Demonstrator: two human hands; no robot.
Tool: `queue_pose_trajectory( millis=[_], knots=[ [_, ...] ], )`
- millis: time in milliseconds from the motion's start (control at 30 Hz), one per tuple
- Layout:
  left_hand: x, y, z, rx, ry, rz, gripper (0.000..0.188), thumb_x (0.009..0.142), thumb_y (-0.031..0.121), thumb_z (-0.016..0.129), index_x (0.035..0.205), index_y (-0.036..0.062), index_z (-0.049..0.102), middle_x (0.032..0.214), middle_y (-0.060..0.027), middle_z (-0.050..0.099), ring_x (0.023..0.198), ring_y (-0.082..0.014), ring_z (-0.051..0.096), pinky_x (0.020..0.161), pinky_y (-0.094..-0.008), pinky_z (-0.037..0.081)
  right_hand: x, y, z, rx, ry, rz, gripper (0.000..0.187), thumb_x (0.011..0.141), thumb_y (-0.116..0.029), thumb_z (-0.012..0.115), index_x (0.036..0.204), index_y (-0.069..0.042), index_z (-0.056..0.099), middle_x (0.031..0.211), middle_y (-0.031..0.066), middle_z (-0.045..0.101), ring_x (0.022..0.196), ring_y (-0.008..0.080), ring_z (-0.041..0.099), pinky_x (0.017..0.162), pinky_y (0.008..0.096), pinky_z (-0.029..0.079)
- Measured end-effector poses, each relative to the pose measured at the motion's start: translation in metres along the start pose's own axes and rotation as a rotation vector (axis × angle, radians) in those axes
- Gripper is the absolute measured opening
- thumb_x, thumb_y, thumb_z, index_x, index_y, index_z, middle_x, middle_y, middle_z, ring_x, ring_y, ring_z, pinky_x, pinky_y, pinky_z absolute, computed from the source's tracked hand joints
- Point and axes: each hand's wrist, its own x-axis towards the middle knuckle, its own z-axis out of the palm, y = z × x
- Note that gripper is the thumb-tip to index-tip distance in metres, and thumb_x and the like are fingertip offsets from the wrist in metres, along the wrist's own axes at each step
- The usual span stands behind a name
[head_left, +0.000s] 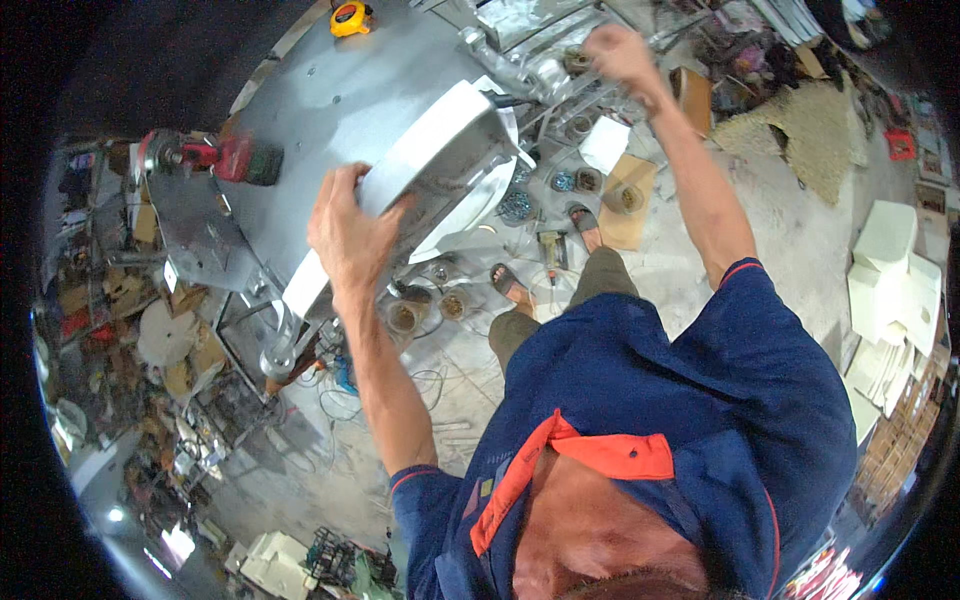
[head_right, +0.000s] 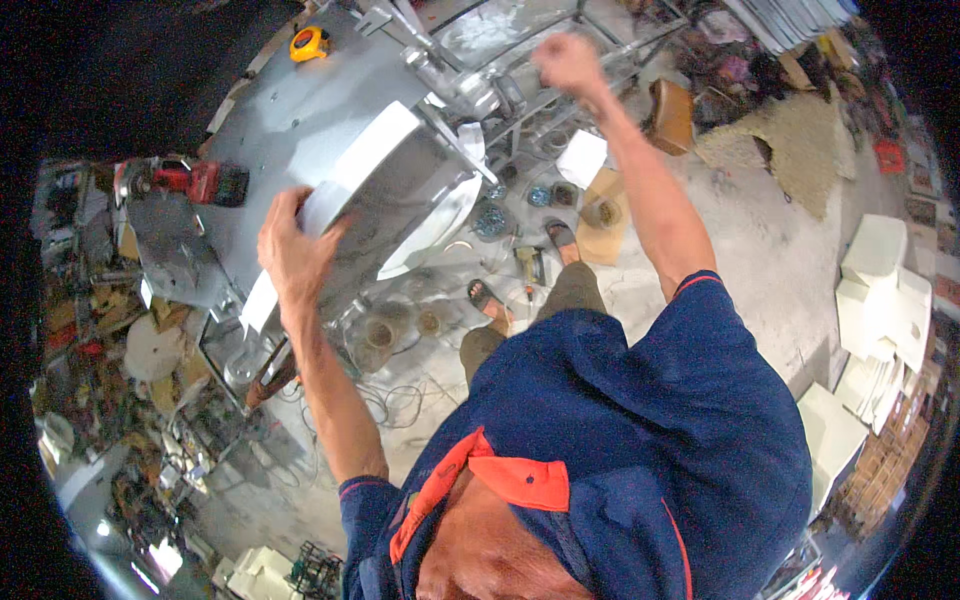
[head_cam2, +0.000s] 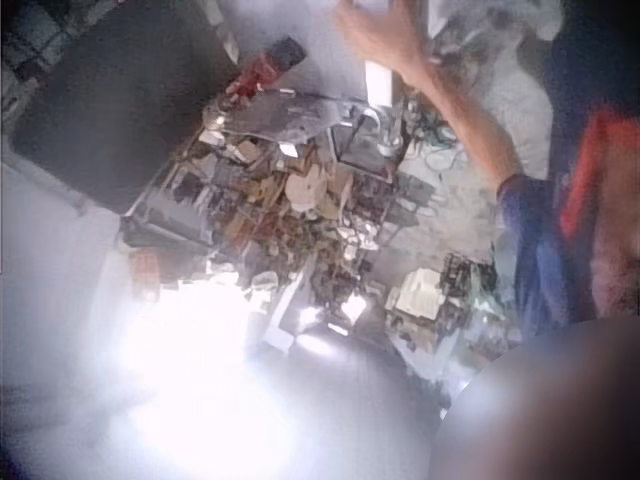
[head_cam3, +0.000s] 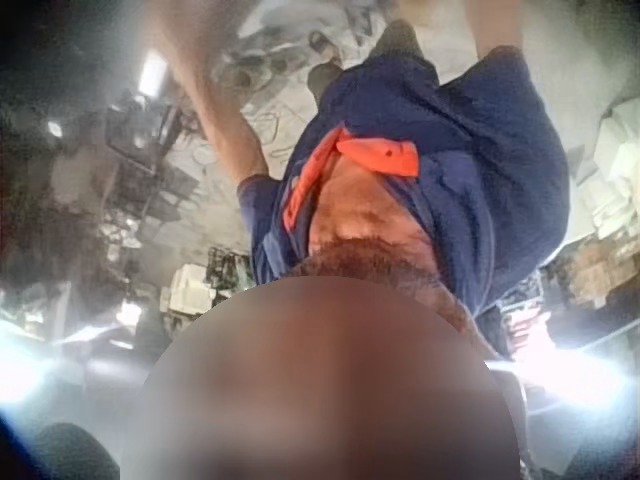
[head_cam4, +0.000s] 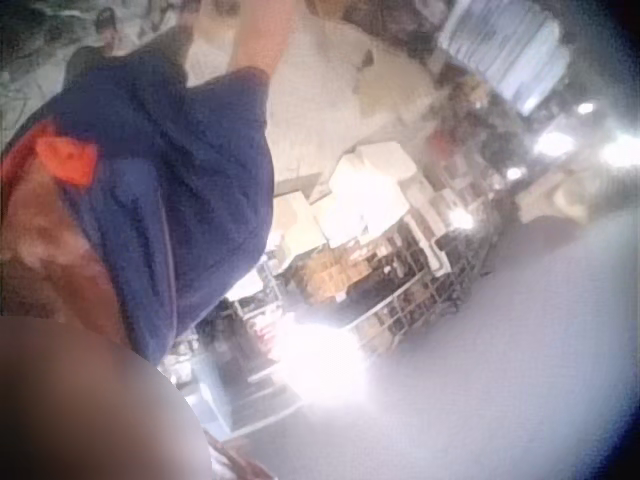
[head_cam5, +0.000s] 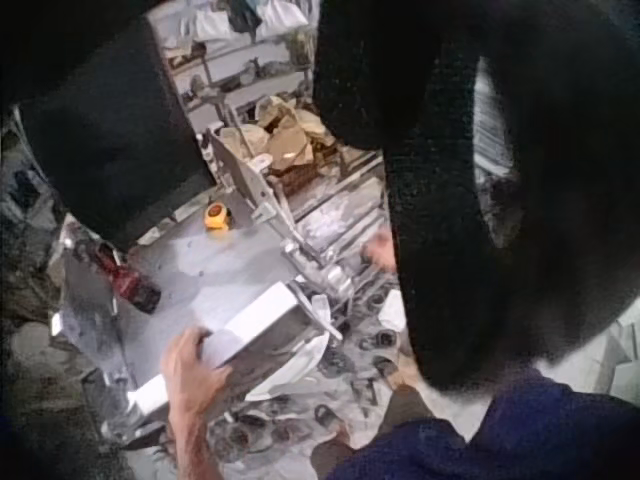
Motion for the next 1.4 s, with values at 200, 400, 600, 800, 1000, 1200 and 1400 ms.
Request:
queue_pose_trajectory(
  millis=[200, 400, 600, 800, 1000, 1200, 1400],
  knots=[
    [0.018, 0.019, 0.001, 0.044, -0.156, -0.184, 0.045, 0.056, 0.019, 0.09, 0.09, 0.0009, 0.065, 0.079, -0.0065, 0.061, 0.072, -0.0202, 0.058, 0.069, -0.0328, 0.046, 0.037, 0.159, 0.215, -0.309, -0.364, -0.306, 0.05, 0.071, -0.005, 0.069, 0.118, -0.001, 0.051, 0.108, 0.0246, 0.06, 0.101, 0.0439, 0.06, 0.086, 0.0515, 0.051],
    [0.036, 0.021, 0.0, 0.104, -0.246, -0.329, 0.046, 0.055, 0.017, 0.089, 0.092, 0.0025, 0.066, 0.086, -0.0044, 0.065, 0.077, -0.0198, 0.061, 0.074, -0.0332, 0.049, 0.086, 0.2, 0.295, -0.418, -0.611, -0.515, 0.047, 0.089, -0.008, 0.055, 0.132, 0.003, 0.043, 0.097, 0.0273, 0.065, 0.088, 0.0449, 0.065, 0.071, 0.0542, 0.052],
    [0.047, 0.021, -0.004, 0.179, -0.316, -0.481, 0.048, 0.056, 0.016, 0.089, 0.097, 0.0058, 0.068, 0.091, -0.0052, 0.068, 0.082, -0.0204, 0.064, 0.076, -0.0358, 0.05, 0.099, 0.199, 0.307, -0.314, -0.68, -0.319, 0.057, 0.074, -0.012, 0.071, 0.124, -0.002, 0.045, 0.097, 0.0251, 0.067, 0.093, 0.0454, 0.066, 0.076, 0.0553, 0.052],
    [0.041, 0.03, -0.003, 0.193, -0.302, -0.459, 0.047, 0.059, 0.014, 0.087, 0.099, 0.0043, 0.064, 0.088, -0.0075, 0.068, 0.08, -0.023, 0.062, 0.077, -0.0342, 0.048, 0.07, 0.207, 0.218, -0.094, -0.436, -0.441, 0.074, 0.069, -0.008, 0.073, 0.134, -0.002, 0.039, 0.091, 0.0254, 0.066, 0.087, 0.0461, 0.064, 0.074, 0.054, 0.051],
    [0.025, 0.041, 0.003, 0.181, -0.312, -0.449, 0.045, 0.062, 0.008, 0.086, 0.101, 0.0046, 0.065, 0.093, -0.007, 0.068, 0.087, -0.0224, 0.063, 0.081, -0.0344, 0.048, 0.015, 0.198, 0.086, 0.166, -0.276, -0.369, 0.068, 0.068, -0.006, 0.074, 0.133, -0.006, 0.053, 0.091, 0.0266, 0.066, 0.086, 0.0459, 0.064, 0.076, 0.0471, 0.052],
    [0.011, 0.039, 0.006, 0.178, -0.279, -0.442, 0.05, 0.061, 0.005, 0.085, 0.107, 0.0048, 0.063, 0.095, -0.005, 0.067, 0.089, -0.0193, 0.061, 0.084, -0.0328, 0.047, -0.031, 0.186, 0.014, 0.467, -0.509, 0.055, 0.029, 0.089, -0.02, 0.074, 0.11, -0.002, 0.064, 0.078, 0.0003, 0.061, 0.067, 0.0125, 0.054, 0.063, 0.0304, 0.045],
    [-0.002, 0.037, 0.006, 0.185, -0.268, -0.408, 0.052, 0.064, 0.004, 0.084, 0.111, 0.0066, 0.063, 0.096, -0.0058, 0.069, 0.091, -0.0196, 0.062, 0.086, -0.0336, 0.047, -0.059, 0.186, 0.009, 0.985, -0.755, 0.441, 0.02, 0.093, -0.015, 0.067, 0.109, -0.004, 0.061, 0.068, -0.0047, 0.048, 0.059, 0.0057, 0.042, 0.055, 0.0242, 0.037]
  ],
)
